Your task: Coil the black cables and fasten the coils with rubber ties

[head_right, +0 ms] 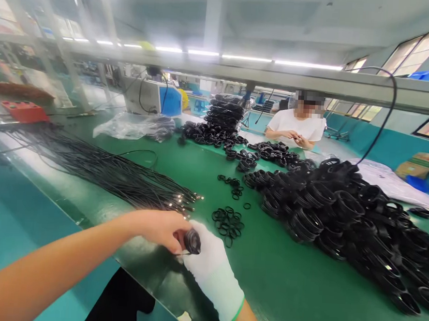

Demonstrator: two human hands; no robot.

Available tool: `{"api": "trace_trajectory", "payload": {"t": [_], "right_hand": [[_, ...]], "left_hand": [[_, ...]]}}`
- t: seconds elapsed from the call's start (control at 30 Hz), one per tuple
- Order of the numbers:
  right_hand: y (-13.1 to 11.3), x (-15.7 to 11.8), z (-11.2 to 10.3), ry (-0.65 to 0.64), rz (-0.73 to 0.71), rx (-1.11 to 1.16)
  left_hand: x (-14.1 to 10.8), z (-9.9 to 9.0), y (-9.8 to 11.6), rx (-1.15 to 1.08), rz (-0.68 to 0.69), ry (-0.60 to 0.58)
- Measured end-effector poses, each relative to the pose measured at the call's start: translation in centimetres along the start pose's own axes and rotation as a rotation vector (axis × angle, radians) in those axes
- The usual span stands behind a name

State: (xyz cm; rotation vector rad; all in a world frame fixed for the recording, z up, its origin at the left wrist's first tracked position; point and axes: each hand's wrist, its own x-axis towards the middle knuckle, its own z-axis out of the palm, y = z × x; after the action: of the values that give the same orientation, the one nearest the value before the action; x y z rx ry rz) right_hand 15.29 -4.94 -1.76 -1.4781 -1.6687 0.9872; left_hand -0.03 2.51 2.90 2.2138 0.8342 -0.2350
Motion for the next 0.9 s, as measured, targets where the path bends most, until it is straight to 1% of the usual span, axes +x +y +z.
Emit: {"api": "trace_trajectory", "payload": {"t": [0.03, 0.07, 0.1, 0.13, 0.2, 0.23, 0.27, 0.3, 0.37, 0.43, 0.5, 0.53, 0.57, 0.6, 0.67, 0.73, 0.8, 0.83, 0.9], "right_hand": [[-0.3, 0.0, -0.3, 0.045, -0.012, -0.017], [-0.4, 0.0, -0.7, 0.061, -0.013, 0.010], [-0.6, -0.1, -1.2, 0.027, -0.003, 0.091], [-0.6, -0.2, -1.5, -0.054, 0.012, 0.223], [-0.3, -0.5, -2.2, -0.282, 0.019, 0.560], [0.0, -0.6, -2.3, -0.372, 0.006, 0.713], [0.4, -0.7, -2.3, -0.421, -0.019, 0.832], [0.8, -0.8, -2.2, -0.439, -0.048, 0.911], [1.4, -0.7, -1.8, -0.440, -0.085, 0.992], [1.8, -0.5, -1.3, -0.430, -0.099, 1.022], [1.8, -0.3, -0.9, -0.406, -0.114, 1.044], [1.7, -0.2, -0.9, -0.394, -0.117, 1.050], [1.7, -0.1, -0.9, -0.382, -0.112, 1.051], [1.6, 0.0, -0.9, -0.377, -0.104, 1.046], [1.6, 0.1, -1.0, -0.400, -0.072, 1.026], [1.7, 0.2, -0.7, -0.451, -0.045, 1.022], [1.9, 0.4, -0.4, -0.487, -0.017, 1.072], [1.9, 0.5, -0.2, -0.487, 0.009, 1.122], [1.8, 0.6, 0.1, -0.479, 0.081, 1.232]], "left_hand": [[0.2, -0.1, -0.5, -0.081, 0.023, -0.013], [0.3, 0.1, -0.9, -0.140, 0.044, 0.011], [0.4, 0.4, -1.1, -0.175, 0.059, 0.051], [0.4, 0.9, -1.2, -0.186, 0.068, 0.086], [0.1, 1.9, -0.9, -0.196, 0.059, 0.099], [-0.2, 2.3, -0.6, -0.243, 0.035, 0.087], [-0.5, 2.4, -0.2, -0.333, 0.010, 0.086], [-0.8, 2.4, 0.1, -0.460, -0.007, 0.116], [-1.4, 1.9, 0.8, -0.755, -0.003, 0.234], [-1.6, 1.5, 1.3, -0.989, 0.057, 0.346], [-1.6, 1.3, 1.6, -1.106, 0.129, 0.383], [-1.6, 1.4, 1.6, -1.119, 0.157, 0.412], [-1.6, 1.5, 1.7, -1.095, 0.176, 0.468], [-1.6, 1.6, 1.8, -1.023, 0.188, 0.535], [-1.5, 1.7, 2.0, -0.746, 0.213, 0.662], [-1.3, 1.7, 2.4, -0.409, 0.250, 0.713], [-0.9, 1.6, 2.8, -0.187, 0.246, 0.741], [-0.7, 1.5, 2.8, -0.140, 0.223, 0.766], [-0.4, 1.3, 2.6, -0.133, 0.160, 0.804]]}}
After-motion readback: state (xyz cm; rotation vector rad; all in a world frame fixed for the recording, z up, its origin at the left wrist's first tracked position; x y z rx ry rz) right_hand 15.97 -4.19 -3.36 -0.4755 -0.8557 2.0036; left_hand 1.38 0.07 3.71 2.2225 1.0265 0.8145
